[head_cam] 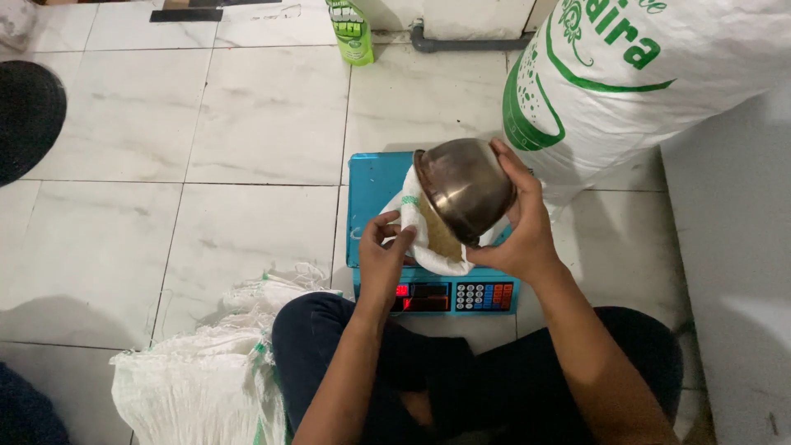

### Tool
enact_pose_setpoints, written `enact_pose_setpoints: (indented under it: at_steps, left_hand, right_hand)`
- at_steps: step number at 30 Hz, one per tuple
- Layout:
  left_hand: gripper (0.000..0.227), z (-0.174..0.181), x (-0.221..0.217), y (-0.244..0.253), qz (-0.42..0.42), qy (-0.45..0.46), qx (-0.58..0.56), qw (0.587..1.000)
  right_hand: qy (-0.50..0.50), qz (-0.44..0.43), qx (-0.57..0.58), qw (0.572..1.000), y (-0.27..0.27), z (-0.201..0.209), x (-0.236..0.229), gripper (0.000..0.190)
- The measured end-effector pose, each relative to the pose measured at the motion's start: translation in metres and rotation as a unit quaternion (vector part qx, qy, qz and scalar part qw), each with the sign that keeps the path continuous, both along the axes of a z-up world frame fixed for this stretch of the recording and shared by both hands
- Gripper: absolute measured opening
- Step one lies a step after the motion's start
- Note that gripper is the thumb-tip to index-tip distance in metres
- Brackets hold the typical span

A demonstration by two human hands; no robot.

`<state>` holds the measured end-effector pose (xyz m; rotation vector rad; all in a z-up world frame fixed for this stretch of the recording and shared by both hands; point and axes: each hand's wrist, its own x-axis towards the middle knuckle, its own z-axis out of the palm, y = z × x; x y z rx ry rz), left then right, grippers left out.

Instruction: The person scoops rice from a large sack into a metal bowl and pours it into a small white bag placed on a digital scale. The person repeats this process multiple times to fill the bag.

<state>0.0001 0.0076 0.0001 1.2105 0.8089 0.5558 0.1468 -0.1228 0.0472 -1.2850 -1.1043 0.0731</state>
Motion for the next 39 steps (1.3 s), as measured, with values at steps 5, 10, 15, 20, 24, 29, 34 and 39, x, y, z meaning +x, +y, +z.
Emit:
enact_pose_setpoints:
  at_steps: [5, 10, 15, 20, 24, 29, 34, 39]
  left_hand:
    - [0.049, -0.003, 0.011, 0.007, -0.051, 0.065, -0.014, 0.996]
    - [0.032, -0.010, 0.018, 0.019, -0.038, 0.052, -0.044, 0.997]
    - [0.027, 0.001, 0.018, 0.025, -0.049, 0.018, -0.091, 0.994]
    - [0.024, 0.012, 0.018, 0.043, -0.078, -0.012, -0.137, 0.987]
    - [0.030, -0.010, 0.029, 0.069, -0.089, -0.050, -0.290, 0.952]
    - [0.033, -0.032, 0.034, 0.075, -0.049, -0.096, -0.388, 0.915]
    - [0.077, -0.020, 0.033, 0.052, -0.082, 0.074, -0.215, 0.970]
    - [0.101, 0.060, 0.033, 0.031, -0.245, 0.272, 0.066, 0.929]
  right_hand:
    - [-0.126, -0.153, 0.037, 0.979, -0.012, 0.018, 0.003, 0.115]
    - [0.171, 0.017, 0.007, 0.985, -0.041, -0.013, 0.057, 0.089]
    - [0.308, 0.043, -0.166, 0.936, -0.022, -0.077, 0.082, 0.063]
    - [0.585, 0.046, -0.132, 0.799, 0.005, -0.045, 0.074, 0.052]
    - [0.657, 0.016, -0.019, 0.753, 0.006, -0.005, 0.079, 0.060]
    - [0.598, 0.026, 0.038, 0.800, -0.010, 0.007, 0.069, 0.061]
    - [0.469, 0.023, -0.104, 0.877, -0.027, -0.077, 0.098, 0.054]
    - [0.219, -0.020, -0.128, 0.967, -0.069, 0.032, 0.094, 0.060]
